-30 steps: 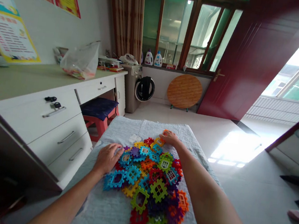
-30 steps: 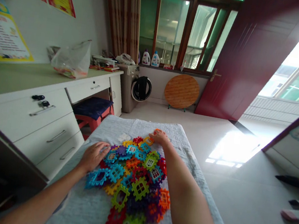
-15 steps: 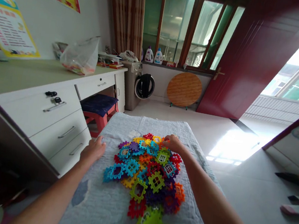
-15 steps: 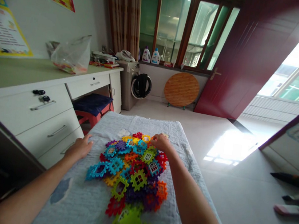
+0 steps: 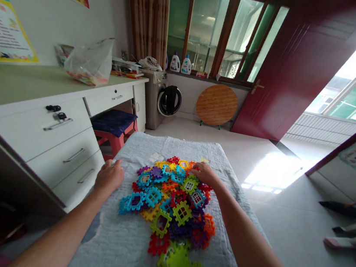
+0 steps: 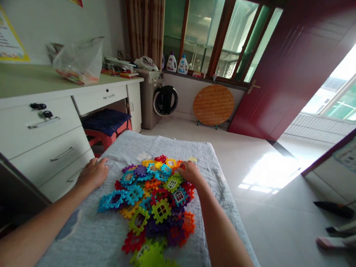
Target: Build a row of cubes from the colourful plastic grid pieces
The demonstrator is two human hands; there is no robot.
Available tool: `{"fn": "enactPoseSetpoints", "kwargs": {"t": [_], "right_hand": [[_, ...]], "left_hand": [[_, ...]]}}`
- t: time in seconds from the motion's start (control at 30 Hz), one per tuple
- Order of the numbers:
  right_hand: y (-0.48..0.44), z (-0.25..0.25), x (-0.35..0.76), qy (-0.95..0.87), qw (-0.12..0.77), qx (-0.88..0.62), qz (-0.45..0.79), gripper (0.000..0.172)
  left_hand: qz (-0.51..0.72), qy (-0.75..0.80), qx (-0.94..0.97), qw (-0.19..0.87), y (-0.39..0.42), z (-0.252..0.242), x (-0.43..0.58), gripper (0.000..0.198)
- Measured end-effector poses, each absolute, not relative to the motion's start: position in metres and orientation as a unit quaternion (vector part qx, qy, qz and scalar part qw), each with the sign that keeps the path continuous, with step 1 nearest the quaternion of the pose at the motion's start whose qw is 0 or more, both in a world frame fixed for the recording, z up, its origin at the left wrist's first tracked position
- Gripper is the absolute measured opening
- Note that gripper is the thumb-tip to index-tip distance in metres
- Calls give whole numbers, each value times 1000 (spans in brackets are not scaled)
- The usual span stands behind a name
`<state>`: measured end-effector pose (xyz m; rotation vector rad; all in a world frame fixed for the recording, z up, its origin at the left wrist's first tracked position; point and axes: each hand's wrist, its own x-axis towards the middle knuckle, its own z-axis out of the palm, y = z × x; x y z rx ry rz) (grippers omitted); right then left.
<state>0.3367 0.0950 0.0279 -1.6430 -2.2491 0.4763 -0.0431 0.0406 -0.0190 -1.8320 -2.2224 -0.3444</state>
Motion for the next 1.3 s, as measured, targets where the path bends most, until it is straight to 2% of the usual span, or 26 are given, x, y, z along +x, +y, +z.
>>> {"fn": "enactPoseSetpoints", "kwargs": {"t": [0.17, 0.5, 0.6, 0.8, 1.13, 1.3], "right_hand": [[97, 18, 340, -770, 225, -566, 192, 19], [95, 5, 347, -703, 317, -567, 290, 24], [92, 4, 347, -692, 323, -569, 305, 26], [86, 0, 343, -705, 337, -569, 253, 23], [79, 2, 343, -697, 346, -572, 260, 28], [82, -2, 344, -696, 354, -566, 266, 27]], "left_hand": [[-154, -695, -691, 125, 49, -26, -50, 39], [-180, -707, -678, 93, 63, -26, -53, 40], [-171, -720, -668, 75, 63, -21, -52, 39], [-171, -726, -664, 47, 64, -16, -52, 40], [-157, -721, -672, 60, 61, -16, -50, 40], [-171, -727, -664, 27, 61, -13, -48, 41]]}}
